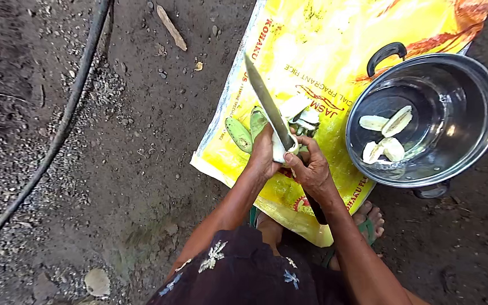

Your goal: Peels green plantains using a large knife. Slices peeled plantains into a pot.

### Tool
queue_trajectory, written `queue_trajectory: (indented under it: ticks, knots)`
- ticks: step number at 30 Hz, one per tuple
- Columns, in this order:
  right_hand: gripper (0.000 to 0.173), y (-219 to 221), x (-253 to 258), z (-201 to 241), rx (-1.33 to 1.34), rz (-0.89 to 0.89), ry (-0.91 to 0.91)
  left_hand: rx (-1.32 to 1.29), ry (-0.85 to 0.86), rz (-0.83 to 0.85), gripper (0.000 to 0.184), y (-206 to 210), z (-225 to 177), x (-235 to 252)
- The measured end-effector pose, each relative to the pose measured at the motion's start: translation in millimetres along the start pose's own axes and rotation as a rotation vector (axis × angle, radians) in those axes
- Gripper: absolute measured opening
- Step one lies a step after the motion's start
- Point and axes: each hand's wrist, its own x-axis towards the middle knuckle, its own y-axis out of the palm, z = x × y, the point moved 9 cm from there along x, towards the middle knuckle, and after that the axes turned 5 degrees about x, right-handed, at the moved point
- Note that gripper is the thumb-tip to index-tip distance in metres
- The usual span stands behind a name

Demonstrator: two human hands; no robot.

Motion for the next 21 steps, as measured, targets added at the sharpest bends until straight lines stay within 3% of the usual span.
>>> queue_trajectory:
  ticks: [3, 7, 11, 18, 21]
  knots:
    - [0.05, -4, 1, -2, -0.01, 0.002, 0.019, 0.004, -0.01, 0.003, 0.044, 1, 5, 0]
    - [0.064, 1, 2, 0, -0.016, 0.088, 0.061, 0.03, 0.018, 0.091, 0.034, 4, -1, 2]
    - [0.065, 2, 1, 2, -0.039, 0.109, 0.094, 0.153, 0.068, 0.077, 0.031, -3, -3, -7]
    - [0.072, 2, 3, -1, 0.052, 0.144, 0.16, 0.209, 0.154, 0.306, 0.094, 4, -3, -12]
    - [0.071, 4, 2, 0, 0.075, 0.152, 0.157, 0.259, 0.231, 0.279, 0.094, 3, -6, -13]
